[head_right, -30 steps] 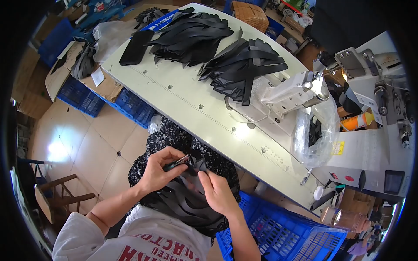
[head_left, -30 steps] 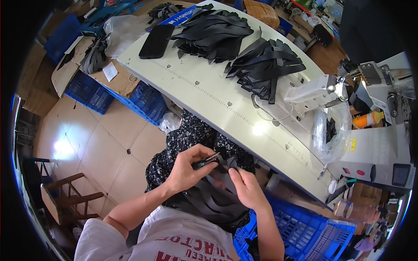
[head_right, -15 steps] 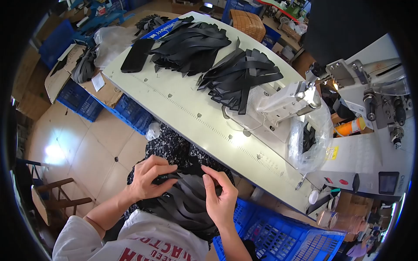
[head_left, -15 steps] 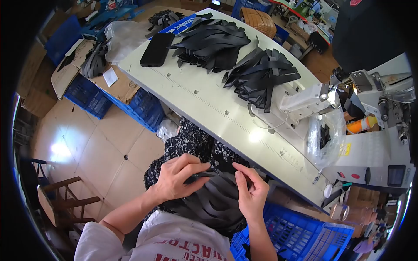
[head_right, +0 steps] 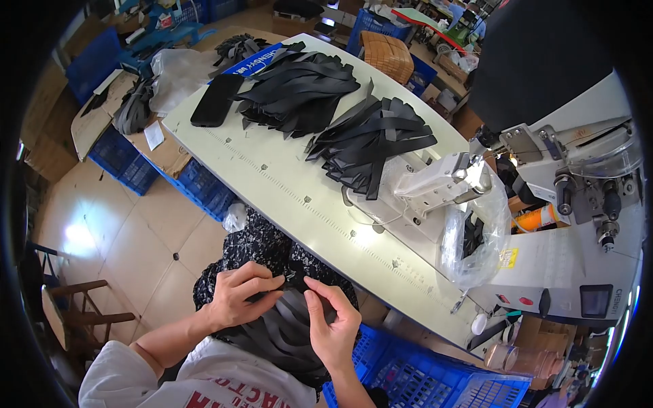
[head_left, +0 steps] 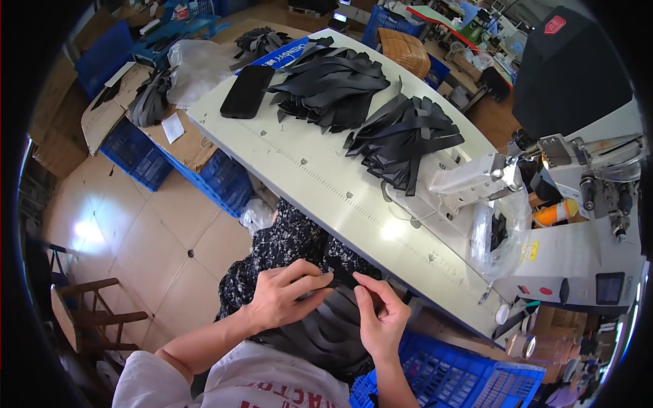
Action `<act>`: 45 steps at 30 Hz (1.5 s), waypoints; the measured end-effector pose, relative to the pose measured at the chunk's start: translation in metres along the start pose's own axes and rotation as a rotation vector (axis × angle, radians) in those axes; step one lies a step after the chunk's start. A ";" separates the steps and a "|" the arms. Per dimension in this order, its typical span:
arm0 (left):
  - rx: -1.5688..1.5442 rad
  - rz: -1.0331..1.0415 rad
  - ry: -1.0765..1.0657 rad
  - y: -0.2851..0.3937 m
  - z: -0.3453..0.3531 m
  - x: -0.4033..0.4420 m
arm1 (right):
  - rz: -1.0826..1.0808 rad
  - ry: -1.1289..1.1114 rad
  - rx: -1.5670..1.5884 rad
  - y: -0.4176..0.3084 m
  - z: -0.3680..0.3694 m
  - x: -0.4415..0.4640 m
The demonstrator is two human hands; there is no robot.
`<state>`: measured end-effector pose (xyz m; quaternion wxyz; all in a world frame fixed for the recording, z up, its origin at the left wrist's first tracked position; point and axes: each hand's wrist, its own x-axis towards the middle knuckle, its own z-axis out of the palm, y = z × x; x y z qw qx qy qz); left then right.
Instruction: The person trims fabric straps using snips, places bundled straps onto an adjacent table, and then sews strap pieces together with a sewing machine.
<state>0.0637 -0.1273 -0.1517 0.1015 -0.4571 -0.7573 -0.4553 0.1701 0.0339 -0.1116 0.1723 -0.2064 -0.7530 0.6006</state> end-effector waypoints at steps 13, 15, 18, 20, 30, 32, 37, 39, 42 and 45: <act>0.019 -0.027 0.038 -0.004 -0.002 0.003 | 0.017 -0.046 0.006 0.001 0.002 0.004; -0.168 -0.198 0.064 -0.002 -0.003 0.006 | -0.011 -0.037 -0.026 0.000 0.003 0.007; -0.569 -0.683 -0.038 0.013 -0.012 0.018 | -0.033 -0.101 -0.058 0.001 0.005 0.008; -0.716 -0.756 -0.068 0.002 0.003 0.002 | -0.089 -0.218 -0.112 0.008 0.006 0.008; -0.220 -0.685 -0.138 -0.027 -0.012 -0.021 | -0.219 -0.108 -0.673 -0.022 -0.045 0.059; -0.138 -0.581 -0.116 -0.022 -0.014 -0.011 | -0.382 -0.061 -0.723 -0.034 -0.040 0.096; -0.108 -0.541 -0.056 -0.018 -0.019 0.002 | -0.594 0.006 -0.863 -0.032 -0.030 0.180; -0.111 -0.554 -0.044 -0.018 -0.020 0.000 | -0.463 -0.155 -0.985 -0.026 -0.039 0.195; -0.109 -0.567 -0.054 -0.023 -0.019 -0.008 | -0.286 -0.282 -0.870 -0.030 -0.051 0.202; -0.147 -0.615 -0.087 -0.026 -0.020 -0.010 | -0.325 -0.244 -0.872 -0.026 -0.064 0.201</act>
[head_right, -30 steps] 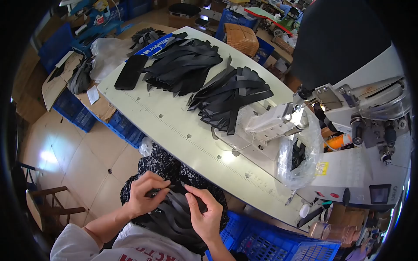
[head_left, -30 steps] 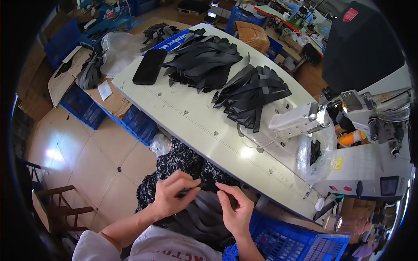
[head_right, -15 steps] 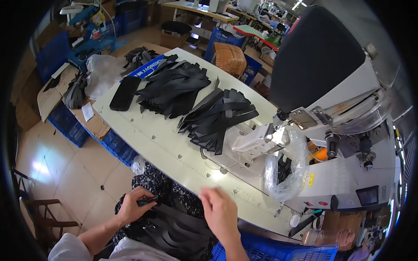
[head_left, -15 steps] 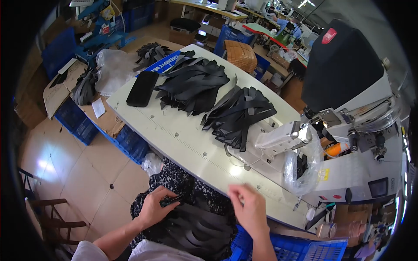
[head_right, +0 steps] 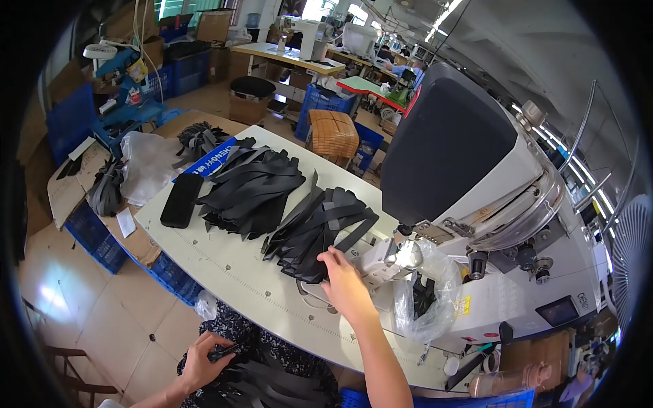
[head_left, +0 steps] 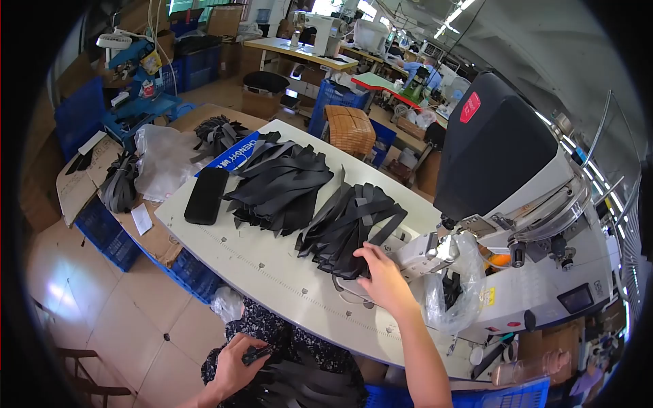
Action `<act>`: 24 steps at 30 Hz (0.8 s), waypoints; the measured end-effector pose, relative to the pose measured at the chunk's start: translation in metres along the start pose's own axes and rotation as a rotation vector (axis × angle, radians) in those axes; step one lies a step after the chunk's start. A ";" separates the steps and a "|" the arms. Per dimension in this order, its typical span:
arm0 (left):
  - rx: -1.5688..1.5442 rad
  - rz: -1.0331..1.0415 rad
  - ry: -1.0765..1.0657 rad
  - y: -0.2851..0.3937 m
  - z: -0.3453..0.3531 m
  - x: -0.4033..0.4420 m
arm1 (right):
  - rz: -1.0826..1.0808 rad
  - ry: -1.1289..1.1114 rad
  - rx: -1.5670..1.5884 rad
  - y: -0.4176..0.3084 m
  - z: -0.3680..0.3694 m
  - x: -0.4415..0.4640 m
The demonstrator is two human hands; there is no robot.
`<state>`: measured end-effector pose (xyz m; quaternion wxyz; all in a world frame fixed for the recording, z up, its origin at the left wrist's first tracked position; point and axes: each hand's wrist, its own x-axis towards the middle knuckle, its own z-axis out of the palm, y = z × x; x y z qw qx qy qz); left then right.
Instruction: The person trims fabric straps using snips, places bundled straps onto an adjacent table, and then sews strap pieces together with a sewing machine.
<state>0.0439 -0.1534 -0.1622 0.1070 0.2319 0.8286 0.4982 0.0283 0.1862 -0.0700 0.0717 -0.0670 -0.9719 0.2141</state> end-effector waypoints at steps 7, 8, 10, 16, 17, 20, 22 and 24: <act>-0.044 0.022 -0.030 0.004 0.002 0.006 | 0.025 0.361 -0.014 -0.004 0.009 -0.006; -0.044 0.017 -0.020 0.007 0.002 0.006 | 0.015 0.357 -0.012 -0.006 0.009 -0.008; -0.056 0.049 -0.015 0.012 0.000 0.006 | -0.020 0.566 -0.036 -0.013 0.005 -0.015; -0.082 0.141 0.023 0.027 -0.012 0.007 | -0.016 0.784 0.217 -0.066 -0.049 -0.073; -0.079 0.134 0.017 0.034 -0.018 0.008 | 0.047 0.761 0.385 -0.073 -0.057 -0.088; -0.195 0.152 0.049 0.046 -0.027 0.008 | 0.185 0.598 0.623 -0.093 -0.076 -0.127; -0.189 0.357 0.082 0.054 -0.029 0.013 | 0.321 0.304 0.820 -0.098 -0.079 -0.149; -0.180 0.546 0.117 0.070 -0.033 0.019 | 0.295 0.179 0.918 -0.100 -0.066 -0.160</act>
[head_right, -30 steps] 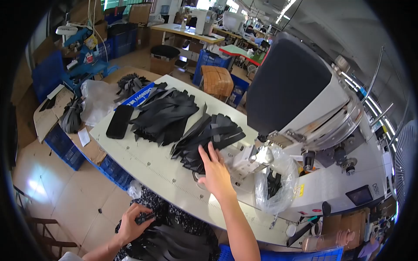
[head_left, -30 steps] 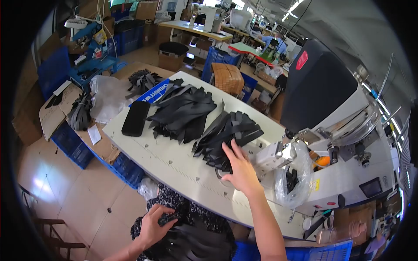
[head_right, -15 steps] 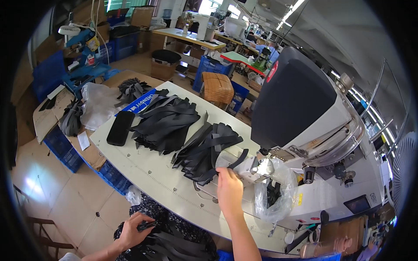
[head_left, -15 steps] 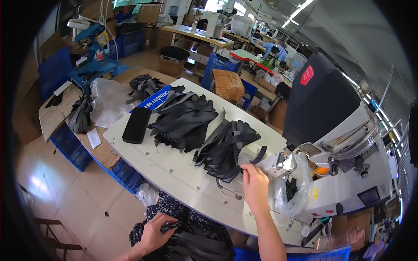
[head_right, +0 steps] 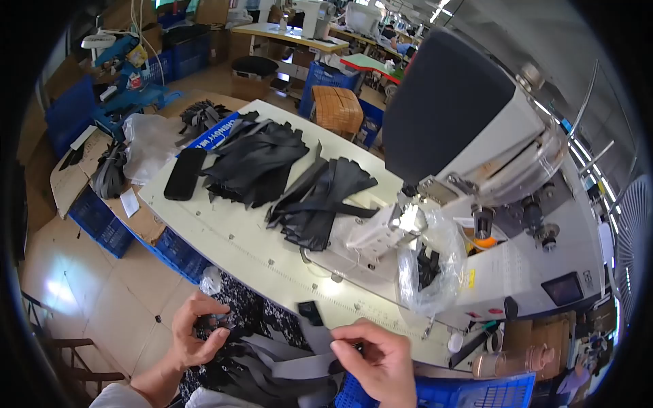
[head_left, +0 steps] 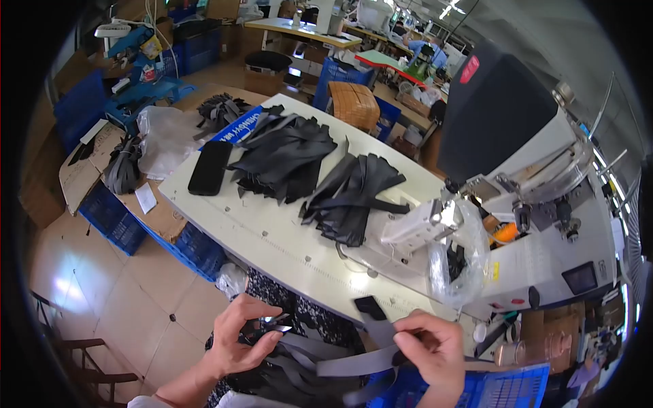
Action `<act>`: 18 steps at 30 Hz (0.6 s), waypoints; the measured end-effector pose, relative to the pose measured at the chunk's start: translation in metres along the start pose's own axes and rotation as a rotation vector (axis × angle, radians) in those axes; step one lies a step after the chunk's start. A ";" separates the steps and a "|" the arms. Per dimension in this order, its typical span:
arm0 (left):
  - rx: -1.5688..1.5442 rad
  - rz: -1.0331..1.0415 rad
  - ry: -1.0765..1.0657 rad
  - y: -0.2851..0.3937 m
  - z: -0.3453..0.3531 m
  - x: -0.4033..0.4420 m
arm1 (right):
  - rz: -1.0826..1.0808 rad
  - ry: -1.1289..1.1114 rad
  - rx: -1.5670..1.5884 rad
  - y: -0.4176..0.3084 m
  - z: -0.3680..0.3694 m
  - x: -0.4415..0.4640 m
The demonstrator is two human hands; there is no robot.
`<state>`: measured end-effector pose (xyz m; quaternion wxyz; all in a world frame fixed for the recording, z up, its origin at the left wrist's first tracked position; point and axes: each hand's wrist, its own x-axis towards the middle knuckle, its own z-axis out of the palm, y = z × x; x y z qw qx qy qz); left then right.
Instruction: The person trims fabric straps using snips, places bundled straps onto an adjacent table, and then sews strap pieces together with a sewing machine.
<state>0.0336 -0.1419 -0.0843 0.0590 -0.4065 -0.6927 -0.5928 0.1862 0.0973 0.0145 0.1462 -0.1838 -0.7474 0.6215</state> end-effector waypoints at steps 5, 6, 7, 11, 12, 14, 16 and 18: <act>0.033 0.161 -0.019 0.013 0.011 0.011 | 0.054 -0.180 0.132 0.024 0.005 -0.020; 0.024 0.181 -0.053 0.013 0.013 0.011 | 0.071 -0.197 0.155 0.027 0.006 -0.022; 0.013 0.202 -0.089 0.013 0.015 0.011 | 0.089 -0.213 0.179 0.029 0.008 -0.025; 0.043 0.234 -0.138 0.014 0.023 0.013 | 0.094 -0.260 0.223 0.036 0.010 -0.028; 0.039 0.247 -0.130 0.013 0.024 0.013 | 0.096 -0.261 0.227 0.036 0.010 -0.028; 0.066 0.252 -0.138 0.015 0.023 0.013 | 0.096 -0.277 0.196 0.035 0.010 -0.027; 0.093 0.259 -0.145 0.017 0.024 0.015 | 0.079 -0.286 0.205 0.038 0.011 -0.027; 0.116 0.289 -0.174 0.018 0.025 0.016 | 0.062 -0.298 0.215 0.038 0.013 -0.027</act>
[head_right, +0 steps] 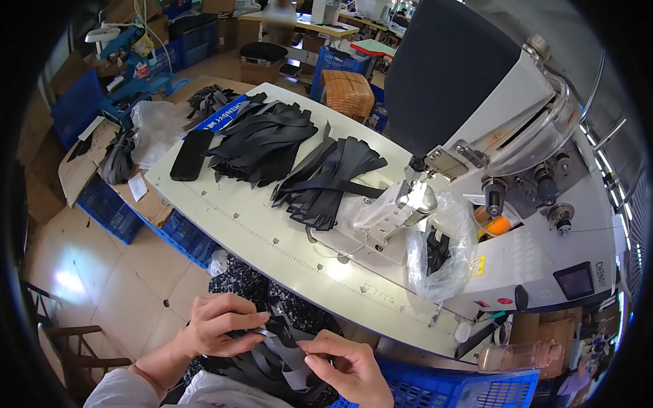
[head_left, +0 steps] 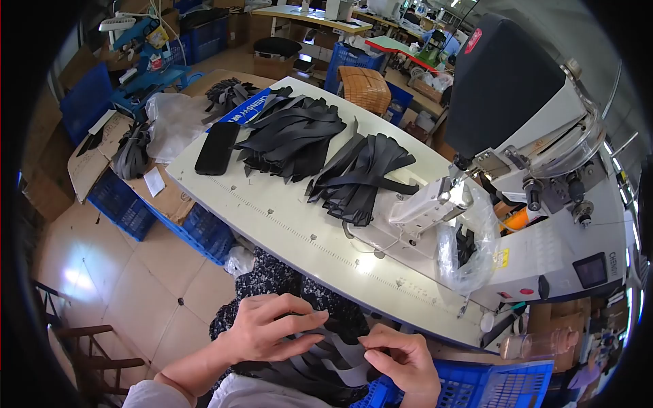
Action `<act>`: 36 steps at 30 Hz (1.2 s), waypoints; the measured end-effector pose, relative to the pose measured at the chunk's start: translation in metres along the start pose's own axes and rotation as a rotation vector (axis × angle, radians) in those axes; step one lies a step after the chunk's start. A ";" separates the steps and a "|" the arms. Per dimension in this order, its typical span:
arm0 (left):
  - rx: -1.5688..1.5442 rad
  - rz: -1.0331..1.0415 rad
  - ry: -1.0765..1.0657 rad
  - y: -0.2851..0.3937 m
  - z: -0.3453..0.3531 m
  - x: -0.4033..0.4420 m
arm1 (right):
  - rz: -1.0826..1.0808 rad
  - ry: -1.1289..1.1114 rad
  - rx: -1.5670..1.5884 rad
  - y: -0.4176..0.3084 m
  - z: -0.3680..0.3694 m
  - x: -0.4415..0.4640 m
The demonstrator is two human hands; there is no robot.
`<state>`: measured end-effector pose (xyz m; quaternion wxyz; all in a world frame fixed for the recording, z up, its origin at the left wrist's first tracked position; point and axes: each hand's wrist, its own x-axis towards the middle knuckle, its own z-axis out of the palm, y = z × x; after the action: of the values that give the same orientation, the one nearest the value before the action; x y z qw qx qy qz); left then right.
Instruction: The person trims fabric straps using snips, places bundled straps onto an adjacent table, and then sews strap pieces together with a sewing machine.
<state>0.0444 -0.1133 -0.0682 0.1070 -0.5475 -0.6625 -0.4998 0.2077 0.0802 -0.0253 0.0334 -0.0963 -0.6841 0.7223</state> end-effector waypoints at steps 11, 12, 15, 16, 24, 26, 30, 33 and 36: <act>-0.439 -0.493 0.031 0.022 0.002 0.000 | 0.021 -0.022 -0.161 0.001 0.005 0.001; -0.593 -0.596 0.023 0.023 0.008 -0.002 | 0.023 -0.016 -0.160 0.003 0.007 0.002; -0.832 -0.821 -0.038 0.025 0.010 -0.003 | -0.031 0.077 -0.291 0.007 0.007 -0.001; -0.860 -0.827 -0.038 0.026 0.012 -0.005 | -0.019 0.136 -0.272 0.006 0.001 -0.006; -1.096 -1.000 -0.097 0.022 0.030 -0.039 | -0.160 0.497 -0.288 -0.023 -0.052 -0.076; -0.920 -1.058 -0.012 0.007 0.027 -0.052 | -0.135 0.460 -0.240 -0.026 -0.050 -0.081; -0.259 -0.997 -0.165 -0.029 0.014 -0.098 | -0.038 0.284 0.027 -0.001 -0.034 -0.051; -0.005 -0.932 -0.269 -0.033 0.010 -0.105 | -0.042 0.218 0.130 0.028 -0.012 -0.019; 0.171 -0.683 -0.111 -0.018 0.012 -0.082 | 0.050 0.212 0.167 0.041 0.013 0.007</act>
<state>0.0652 -0.1528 -0.1409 -0.0572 -0.3098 -0.8515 -0.4191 0.2022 0.0660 -0.0666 0.0953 -0.1858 -0.6117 0.7630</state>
